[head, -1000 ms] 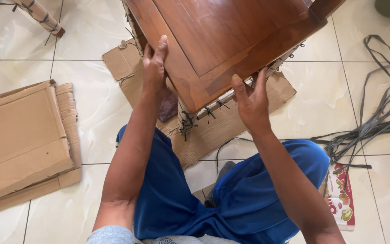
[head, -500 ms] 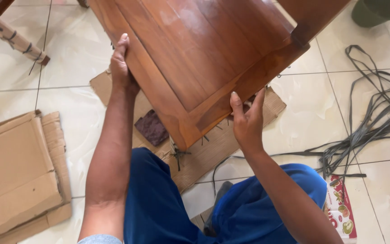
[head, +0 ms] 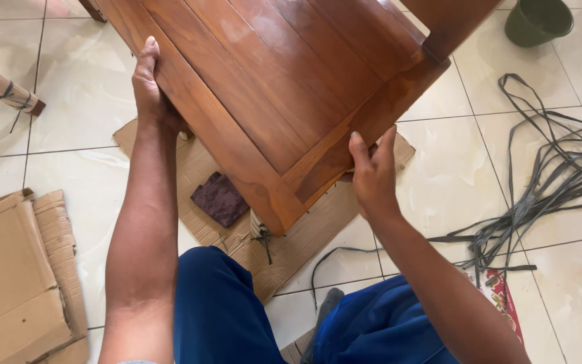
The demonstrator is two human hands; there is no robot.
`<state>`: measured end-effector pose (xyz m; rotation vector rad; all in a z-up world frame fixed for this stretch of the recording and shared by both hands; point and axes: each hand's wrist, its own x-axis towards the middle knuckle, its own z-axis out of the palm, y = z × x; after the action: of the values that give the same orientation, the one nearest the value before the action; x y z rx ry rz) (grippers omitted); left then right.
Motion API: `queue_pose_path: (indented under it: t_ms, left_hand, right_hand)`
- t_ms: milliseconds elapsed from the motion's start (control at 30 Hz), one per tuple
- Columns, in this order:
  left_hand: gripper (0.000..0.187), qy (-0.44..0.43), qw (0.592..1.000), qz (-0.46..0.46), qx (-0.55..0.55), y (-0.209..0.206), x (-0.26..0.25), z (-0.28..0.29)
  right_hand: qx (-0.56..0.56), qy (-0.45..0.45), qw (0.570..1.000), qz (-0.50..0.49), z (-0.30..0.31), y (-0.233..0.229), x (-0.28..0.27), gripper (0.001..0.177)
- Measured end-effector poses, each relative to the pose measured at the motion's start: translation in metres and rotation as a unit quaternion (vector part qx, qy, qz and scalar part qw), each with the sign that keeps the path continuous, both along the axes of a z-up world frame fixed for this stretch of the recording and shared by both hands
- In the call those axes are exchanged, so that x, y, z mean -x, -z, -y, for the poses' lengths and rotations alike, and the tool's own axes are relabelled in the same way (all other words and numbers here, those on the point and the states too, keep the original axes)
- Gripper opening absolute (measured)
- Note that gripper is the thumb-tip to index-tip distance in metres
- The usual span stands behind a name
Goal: Securing cardboard packaging onto a wooden chair using plastic ties.
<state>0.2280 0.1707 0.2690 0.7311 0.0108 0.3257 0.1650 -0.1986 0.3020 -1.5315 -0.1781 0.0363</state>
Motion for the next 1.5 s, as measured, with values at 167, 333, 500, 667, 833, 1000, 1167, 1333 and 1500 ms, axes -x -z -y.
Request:
queue_pose_path:
  t_ms: [167,333,500,667,833,1000,1167,1333,1500]
  left_hand:
    - [0.048,-0.014,1.0,-0.014,-0.007,0.009,-0.021,0.007]
    - [0.04,-0.067,0.994,-0.084,-0.013,0.008,-0.019,0.037]
    - [0.043,-0.076,0.987,-0.14,0.022,0.01,-0.006,0.086]
    - [0.048,-0.109,0.981,-0.161,0.02,0.018,0.016,0.128]
    - [0.063,-0.13,0.982,-0.121,0.056,0.023,0.047,0.164]
    - [0.079,-0.161,0.977,-0.128,0.064,0.03,0.079,0.204]
    - [0.077,-0.167,0.981,-0.07,0.071,0.062,0.113,0.231]
    - [0.071,-0.147,0.978,-0.011,0.146,0.101,0.152,0.255]
    - [0.068,-0.164,0.977,-0.001,0.135,0.082,0.189,0.277]
  right_hand:
    - [-0.033,0.01,0.999,-0.004,0.012,0.015,-0.046,0.056]
    - [-0.08,0.033,0.996,0.02,0.036,0.022,-0.081,0.051]
    - [-0.007,0.06,0.998,-0.001,0.081,0.016,-0.111,0.041]
    - [0.02,0.071,0.997,-0.031,0.111,0.007,-0.126,0.042]
    - [0.005,0.054,0.998,-0.037,0.134,0.007,-0.135,0.043]
    - [0.046,0.055,0.995,-0.066,0.144,-0.015,-0.125,0.049]
    - [0.065,0.036,0.997,-0.035,0.175,0.009,-0.141,0.051]
    - [0.153,0.045,0.987,0.013,0.194,0.019,-0.141,0.051]
    - [0.22,0.048,0.974,0.036,0.194,0.0,-0.117,0.046]
